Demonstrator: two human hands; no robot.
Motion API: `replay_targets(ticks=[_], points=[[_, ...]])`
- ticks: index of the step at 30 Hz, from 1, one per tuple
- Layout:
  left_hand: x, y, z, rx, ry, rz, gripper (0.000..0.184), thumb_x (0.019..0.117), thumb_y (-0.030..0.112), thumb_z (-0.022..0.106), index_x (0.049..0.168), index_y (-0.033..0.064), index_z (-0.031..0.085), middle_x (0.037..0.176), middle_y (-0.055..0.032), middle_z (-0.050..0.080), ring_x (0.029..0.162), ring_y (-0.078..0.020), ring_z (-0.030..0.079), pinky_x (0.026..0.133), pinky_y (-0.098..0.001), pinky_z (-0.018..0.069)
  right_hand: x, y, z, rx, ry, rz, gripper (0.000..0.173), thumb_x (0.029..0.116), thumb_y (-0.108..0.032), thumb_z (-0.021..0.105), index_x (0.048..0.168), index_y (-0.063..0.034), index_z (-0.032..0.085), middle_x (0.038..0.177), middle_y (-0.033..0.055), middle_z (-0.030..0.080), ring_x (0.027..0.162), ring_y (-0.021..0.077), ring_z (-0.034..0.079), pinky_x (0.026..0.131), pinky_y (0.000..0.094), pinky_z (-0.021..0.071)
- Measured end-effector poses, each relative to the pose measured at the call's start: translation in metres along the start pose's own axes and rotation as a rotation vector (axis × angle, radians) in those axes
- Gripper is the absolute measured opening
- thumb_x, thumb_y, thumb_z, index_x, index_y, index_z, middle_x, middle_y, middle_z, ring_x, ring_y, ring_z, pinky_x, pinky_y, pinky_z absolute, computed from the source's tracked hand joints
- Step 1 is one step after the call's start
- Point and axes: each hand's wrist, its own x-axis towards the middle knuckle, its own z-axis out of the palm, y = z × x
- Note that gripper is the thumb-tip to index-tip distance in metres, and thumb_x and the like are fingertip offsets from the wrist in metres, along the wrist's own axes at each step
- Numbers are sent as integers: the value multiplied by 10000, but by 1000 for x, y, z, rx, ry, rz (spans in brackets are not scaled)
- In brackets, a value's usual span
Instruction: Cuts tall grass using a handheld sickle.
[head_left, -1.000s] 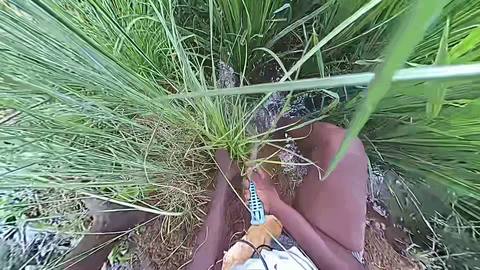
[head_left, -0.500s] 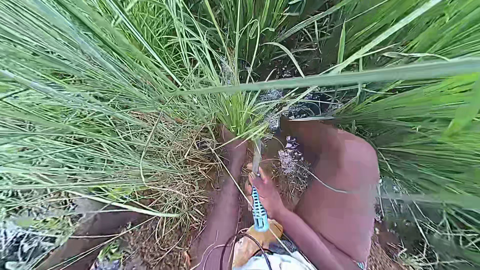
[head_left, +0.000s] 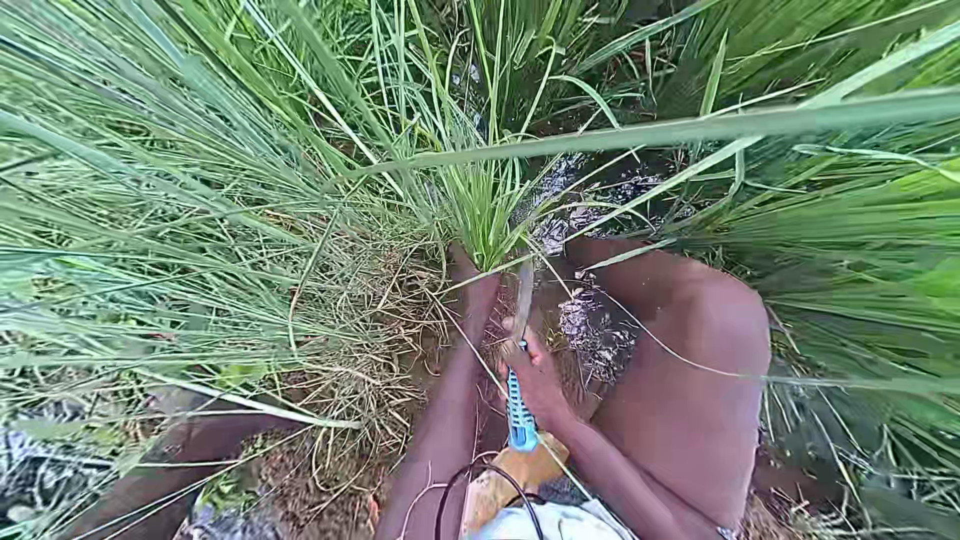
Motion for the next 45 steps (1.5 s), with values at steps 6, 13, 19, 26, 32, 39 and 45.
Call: replay_targets(ticks=[6,13,19,26,32,39,45], points=[[-18,-10,-16,19,-112,159,520,925,135,737,1385,-20,547,1118,-242,696,1032,-351,683,931,-565,526,-2,-21,1,61,97,-53,378,1056,-95,391,1423,-4,373,678,-22,530,477,81,537,443,248,519],[-5,2,-27,145,-132,-110,495,1028,352,608,1285,-71,599,1088,-287,675,1014,-406,664,926,-591,506,-12,-126,-25,-40,24,-216,307,1077,-181,371,1372,-140,447,685,-1,543,495,98,574,480,258,563],[4,27,-37,86,-69,-41,557,1028,413,604,1304,-70,584,1120,-280,671,1032,-400,656,939,-601,501,39,-172,-48,-438,-3,-449,353,1093,-243,432,1432,-144,442,723,13,541,503,111,540,438,265,508],[-3,66,-48,-250,79,270,395,1019,208,616,1316,-45,557,1154,-110,669,1046,-119,651,972,-343,540,38,-174,-37,-258,-3,-405,342,1098,-215,439,1430,-132,454,716,13,540,479,105,543,417,262,527],[-16,38,-38,-250,106,61,553,1009,454,616,1333,7,603,1180,-133,689,1075,-193,664,971,-416,534,33,-178,-34,-306,9,-373,358,1105,-298,436,1454,-220,455,708,24,524,450,109,509,385,258,488],[-10,-16,-19,-147,12,82,461,1019,194,644,1371,-82,531,1267,-228,642,1198,-240,619,1071,-421,478,36,-172,-31,-339,-29,-333,349,1101,-301,442,1439,-223,467,709,64,542,436,144,526,372,280,497],[2,-15,-26,-50,13,-12,303,1014,239,641,1045,-62,667,838,-145,631,747,-190,583,737,-382,506,37,-172,-32,-379,-3,-302,342,1100,-324,445,1423,-222,490,706,59,547,441,138,531,384,269,496]])
